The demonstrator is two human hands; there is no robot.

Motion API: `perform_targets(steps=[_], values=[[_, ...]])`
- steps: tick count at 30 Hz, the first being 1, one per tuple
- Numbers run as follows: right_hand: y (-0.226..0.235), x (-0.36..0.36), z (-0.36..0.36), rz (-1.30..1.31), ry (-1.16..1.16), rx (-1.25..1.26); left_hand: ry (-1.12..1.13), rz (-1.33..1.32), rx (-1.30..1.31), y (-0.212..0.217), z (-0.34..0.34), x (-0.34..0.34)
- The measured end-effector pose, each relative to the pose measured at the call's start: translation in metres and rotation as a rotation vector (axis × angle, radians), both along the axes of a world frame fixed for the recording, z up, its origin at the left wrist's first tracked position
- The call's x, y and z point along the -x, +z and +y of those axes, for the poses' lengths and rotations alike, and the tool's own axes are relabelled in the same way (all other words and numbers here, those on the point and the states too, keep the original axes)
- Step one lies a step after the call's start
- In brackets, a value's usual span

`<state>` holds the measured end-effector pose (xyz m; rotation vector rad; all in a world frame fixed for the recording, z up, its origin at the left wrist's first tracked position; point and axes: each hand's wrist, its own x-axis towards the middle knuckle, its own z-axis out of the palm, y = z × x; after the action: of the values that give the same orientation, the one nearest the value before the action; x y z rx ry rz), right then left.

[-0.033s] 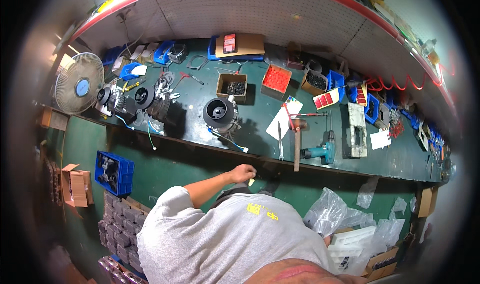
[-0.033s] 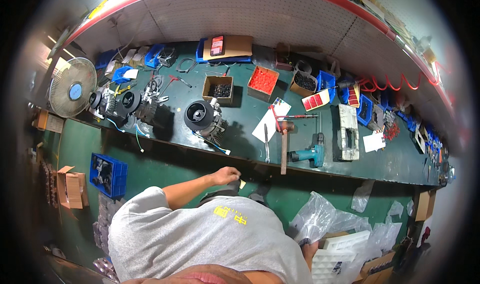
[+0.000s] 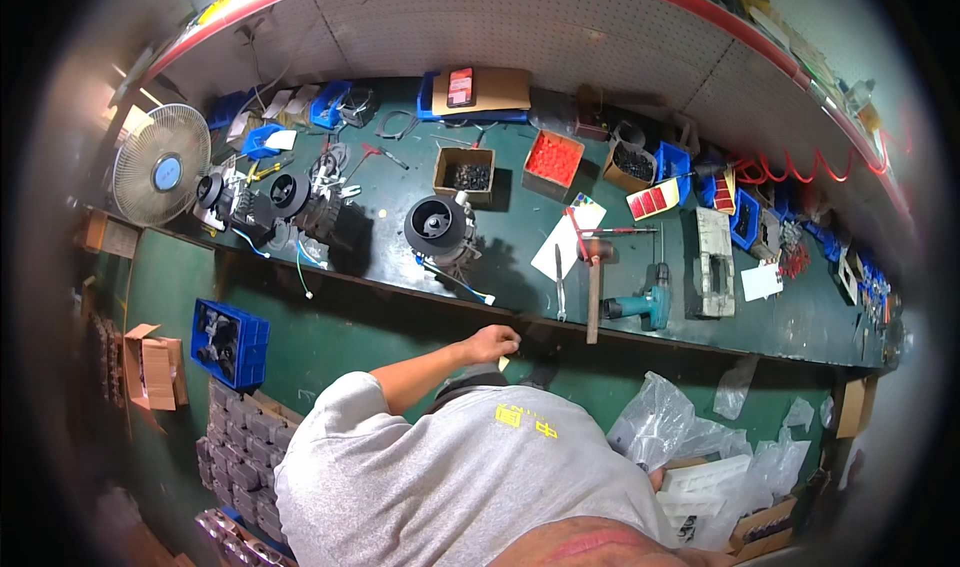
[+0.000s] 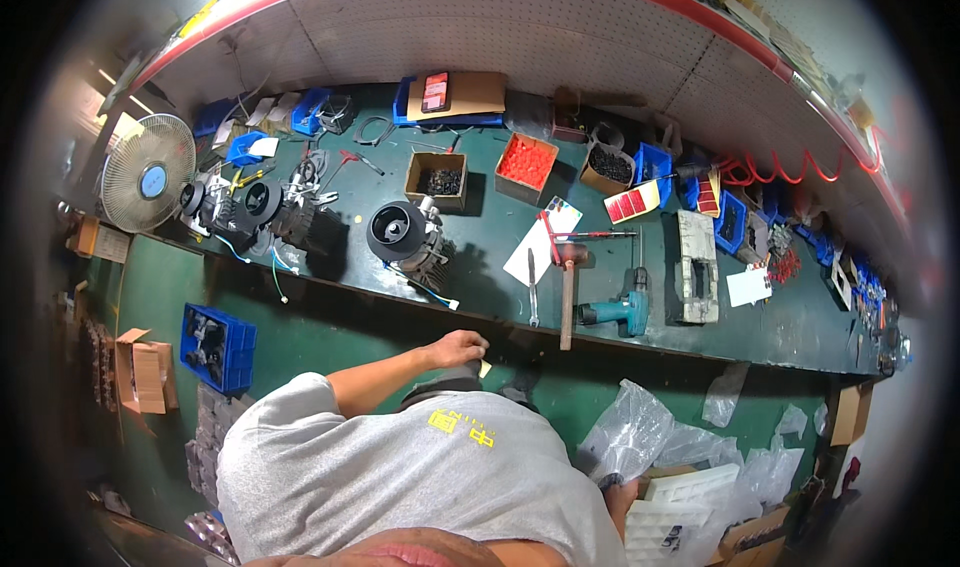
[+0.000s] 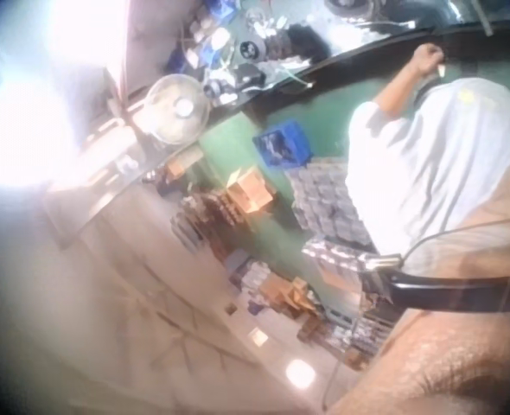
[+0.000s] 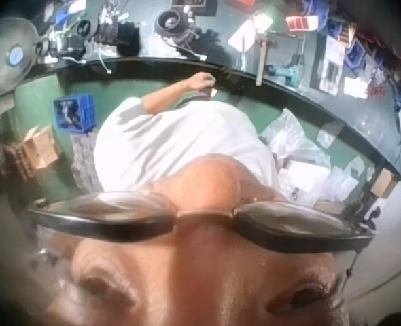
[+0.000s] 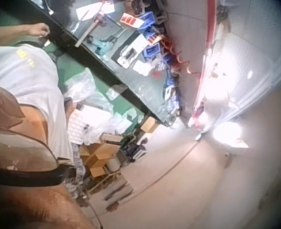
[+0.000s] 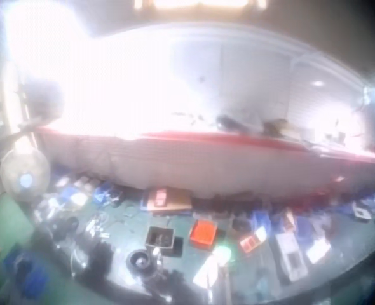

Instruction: The person unpacks a silver metal casing, applies stickers, and uses a power drill to fasten components. They then attach a motor and connect wiring to complete the assembly.

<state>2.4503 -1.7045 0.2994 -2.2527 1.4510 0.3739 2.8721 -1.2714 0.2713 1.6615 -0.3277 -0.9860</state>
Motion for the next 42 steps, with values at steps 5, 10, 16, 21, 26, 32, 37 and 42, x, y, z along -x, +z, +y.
perform_targets(steps=[5,10,16,21,26,32,37,42], values=[[-0.007,-0.052,-0.045,-0.018,0.120,-0.044,0.094,0.064,0.145,0.054,-0.065,-0.026],[0.001,-0.095,-0.065,-0.024,0.197,-0.056,0.040,0.056,0.079,0.062,-0.121,-0.061],[-0.002,-0.112,-0.094,-0.048,0.297,-0.026,-0.195,-0.204,0.179,0.028,-0.216,-0.099],[0.021,-0.129,-0.097,-0.232,0.400,-0.051,-0.424,-0.226,0.079,0.027,-0.267,-0.115],[0.037,-0.182,-0.072,-0.498,0.365,-0.195,-0.464,-0.252,0.066,-0.003,-0.283,-0.113],[0.041,-0.181,-0.067,-0.362,0.378,-0.136,-0.619,-0.183,0.050,-0.011,-0.290,-0.097],[0.036,-0.188,-0.064,-0.315,0.349,-0.178,-0.655,-0.197,0.023,-0.011,-0.284,-0.101],[0.036,-0.179,-0.055,-0.297,0.470,-0.068,-0.644,-0.196,0.044,-0.022,-0.287,-0.102]])
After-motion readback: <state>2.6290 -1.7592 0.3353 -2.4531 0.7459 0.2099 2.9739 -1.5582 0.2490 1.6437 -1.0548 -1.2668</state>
